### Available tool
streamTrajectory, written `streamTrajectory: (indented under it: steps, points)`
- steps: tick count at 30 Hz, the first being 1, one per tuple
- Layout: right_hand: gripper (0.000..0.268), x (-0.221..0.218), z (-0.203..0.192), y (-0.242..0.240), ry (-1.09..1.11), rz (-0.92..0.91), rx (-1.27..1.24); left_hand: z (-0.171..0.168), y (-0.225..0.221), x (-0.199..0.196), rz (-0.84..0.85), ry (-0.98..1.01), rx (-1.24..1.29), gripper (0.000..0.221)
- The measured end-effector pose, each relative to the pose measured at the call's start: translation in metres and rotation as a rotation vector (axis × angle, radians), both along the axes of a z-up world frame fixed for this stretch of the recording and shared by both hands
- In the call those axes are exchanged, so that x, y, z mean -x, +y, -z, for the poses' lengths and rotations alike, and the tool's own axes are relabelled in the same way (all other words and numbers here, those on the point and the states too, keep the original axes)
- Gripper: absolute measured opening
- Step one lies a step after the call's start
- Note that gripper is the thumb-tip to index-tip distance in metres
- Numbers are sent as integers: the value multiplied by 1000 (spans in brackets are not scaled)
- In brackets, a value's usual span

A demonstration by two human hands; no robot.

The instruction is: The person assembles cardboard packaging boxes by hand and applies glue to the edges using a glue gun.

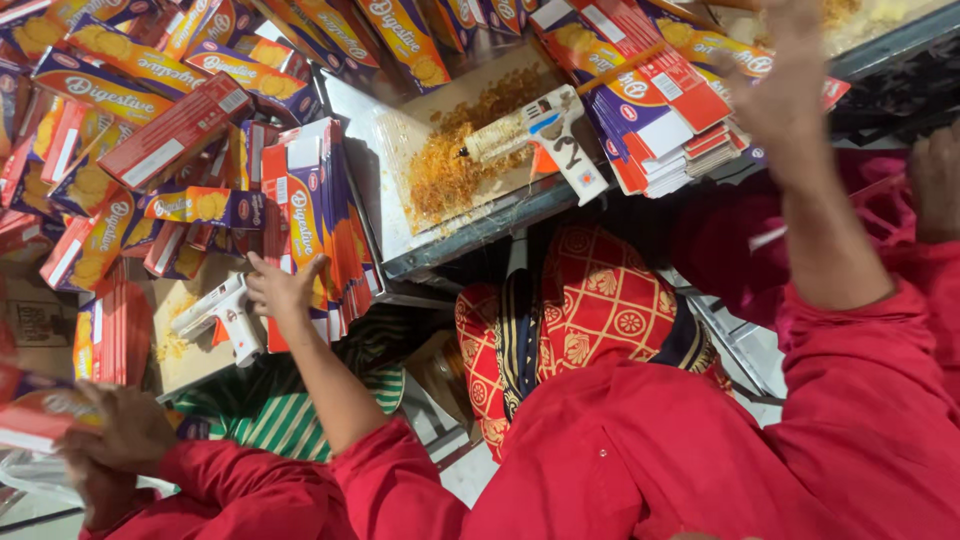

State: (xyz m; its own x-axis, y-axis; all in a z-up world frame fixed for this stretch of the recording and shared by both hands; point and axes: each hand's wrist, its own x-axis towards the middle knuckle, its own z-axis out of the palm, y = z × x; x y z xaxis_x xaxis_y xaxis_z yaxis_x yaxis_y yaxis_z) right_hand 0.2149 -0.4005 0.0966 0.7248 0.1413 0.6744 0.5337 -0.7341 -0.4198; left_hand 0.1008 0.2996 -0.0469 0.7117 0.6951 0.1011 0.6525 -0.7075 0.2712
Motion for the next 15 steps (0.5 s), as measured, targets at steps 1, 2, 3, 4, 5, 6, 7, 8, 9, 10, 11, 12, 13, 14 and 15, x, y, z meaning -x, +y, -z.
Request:
streamTrajectory:
  steps: [1,2,3,4,5,6,7,8,9,10,11,12,13,14,15]
  points:
    - [41,6,15,7,127,-112,-92,-3,4,-2,-22,81,77,139]
    - [43,6,24,15,113,-124,-82,-8,8,-6,-45,154,150,143]
    - [46,7,31,25,99,-137,-73,-15,9,-8,-69,228,223,147]
    - [50,9,33,34,86,-151,-63,-19,9,-8,-70,184,108,141]
    - [48,12,31,44,156,-155,-87,-22,8,-5,-71,140,-6,136]
    - [46,15,27,53,227,-159,-109,-25,6,-1,-73,95,-119,131]
    - [45,18,22,63,297,-164,-131,-30,4,4,-69,13,-107,100]
    - [43,23,17,73,278,-222,-121,-34,1,13,-66,-67,-94,69]
    - [42,27,14,83,258,-280,-110,-39,-3,22,-63,-148,-80,41]
    - [41,32,14,93,237,-333,-100,-46,-9,32,-26,-327,186,34]
    - [41,35,17,107,285,-389,-101,-52,-16,46,13,-503,453,28]
    - [40,38,23,119,335,-436,-104,-56,-31,55,60,-670,726,21]
    - [38,43,31,129,414,-518,-197,-57,-51,62,90,-765,770,19]
    - [36,48,42,142,492,-602,-294,-58,-73,71,118,-859,812,18]
    - [45,48,51,158,646,-673,-416,-55,-101,82,224,-893,811,16]
